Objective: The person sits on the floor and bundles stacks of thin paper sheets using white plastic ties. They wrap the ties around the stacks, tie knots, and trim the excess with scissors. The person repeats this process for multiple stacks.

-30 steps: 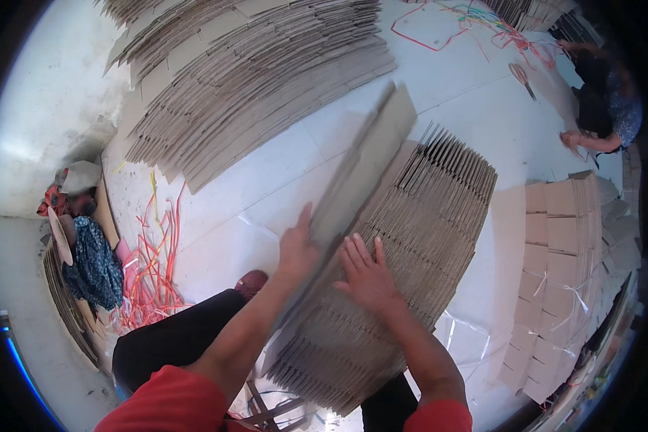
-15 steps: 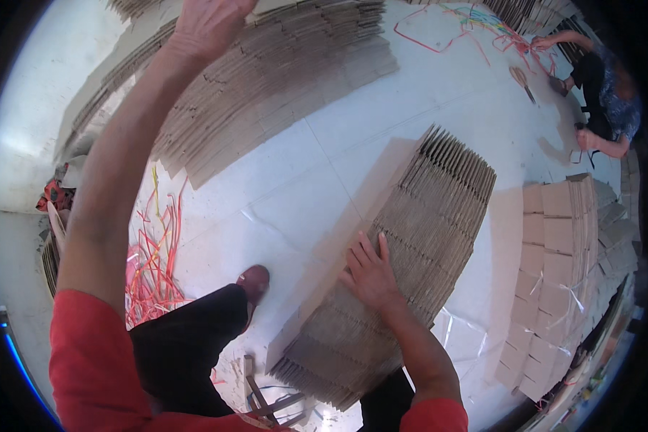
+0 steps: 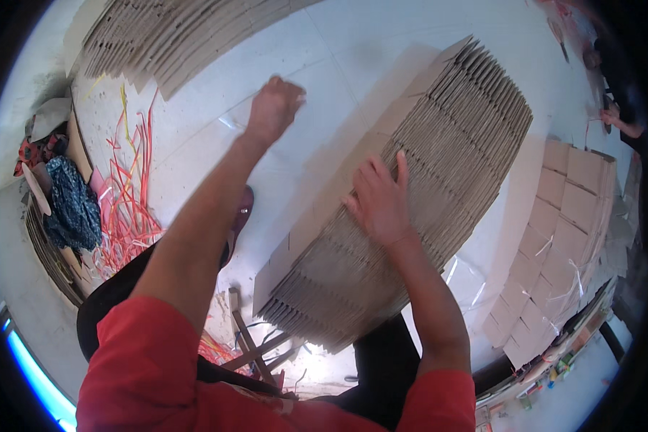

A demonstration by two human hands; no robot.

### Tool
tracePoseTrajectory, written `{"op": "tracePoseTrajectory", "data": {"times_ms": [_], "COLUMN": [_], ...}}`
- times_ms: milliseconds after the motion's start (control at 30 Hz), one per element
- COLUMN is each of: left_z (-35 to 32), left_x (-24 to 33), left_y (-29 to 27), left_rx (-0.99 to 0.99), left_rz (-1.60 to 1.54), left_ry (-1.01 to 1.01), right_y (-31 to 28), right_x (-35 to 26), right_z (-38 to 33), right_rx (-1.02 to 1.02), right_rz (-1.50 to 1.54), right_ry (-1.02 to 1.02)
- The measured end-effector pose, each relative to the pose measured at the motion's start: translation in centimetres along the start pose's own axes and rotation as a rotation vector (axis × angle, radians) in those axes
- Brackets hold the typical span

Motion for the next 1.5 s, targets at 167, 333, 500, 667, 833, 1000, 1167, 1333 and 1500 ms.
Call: {"op": "tracePoseTrajectory", "data": {"times_ms": [167, 333, 500, 667, 833, 1000, 1167, 1333, 1500], "left_z": [-9.8, -12.2, -11.0, -7.1, -1.3, 2.6, 3.6, 7.7, 4.9], "left_x": [4.8, 5.0, 5.7, 4.6, 5.0, 5.1, 3.8, 3.3, 8.4], "left_y": [0.7, 1.7, 3.1, 4.8, 7.6, 10.1, 8.6, 3.5, 3.8], "left_rx": [-0.329, -0.305, -0.448, -0.559, -0.362, -0.287, -0.464, -0.756, -0.561], "left_rz": [-0.158, -0.145, -0.007, 0.043, 0.031, 0.078, 0.184, 0.110, -1.252], "left_ry": [-0.095, -0.151, -0.124, -0.147, -0.111, -0.292, -0.142, -0.202, -0.758], "right_y": [0.8, 0.7, 0.9, 0.6, 0.6, 0.8, 0.7, 0.5, 0.7], "right_x": [0.4, 0.2, 0.6, 0.5, 0.5, 0.4, 0.3, 0.9, 1.1], "right_z": [-0.6, -0.5, -0.8, -1.0, -1.1, -1.1, -0.9, -1.6, -1.7], "right_rx": [0.129, 0.125, 0.131, 0.116, 0.109, 0.150, 0.146, 0.147, 0.156], "right_rz": [-0.007, 0.013, 0.003, 0.007, 0.035, 0.060, 0.045, 0.069, 0.077], "right_ry": [-0.040, -0.042, -0.076, -0.074, -0.059, -0.063, -0.075, -0.053, -0.046]}}
Point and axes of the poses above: each hand's wrist, its own z-axis towards the middle knuckle, its own y-axis out of the palm, x = y × z, the point moved 3 cm from there along z, towards the middle knuckle, and after that the axes turned 12 degrees about x, right-handed, at the moved point
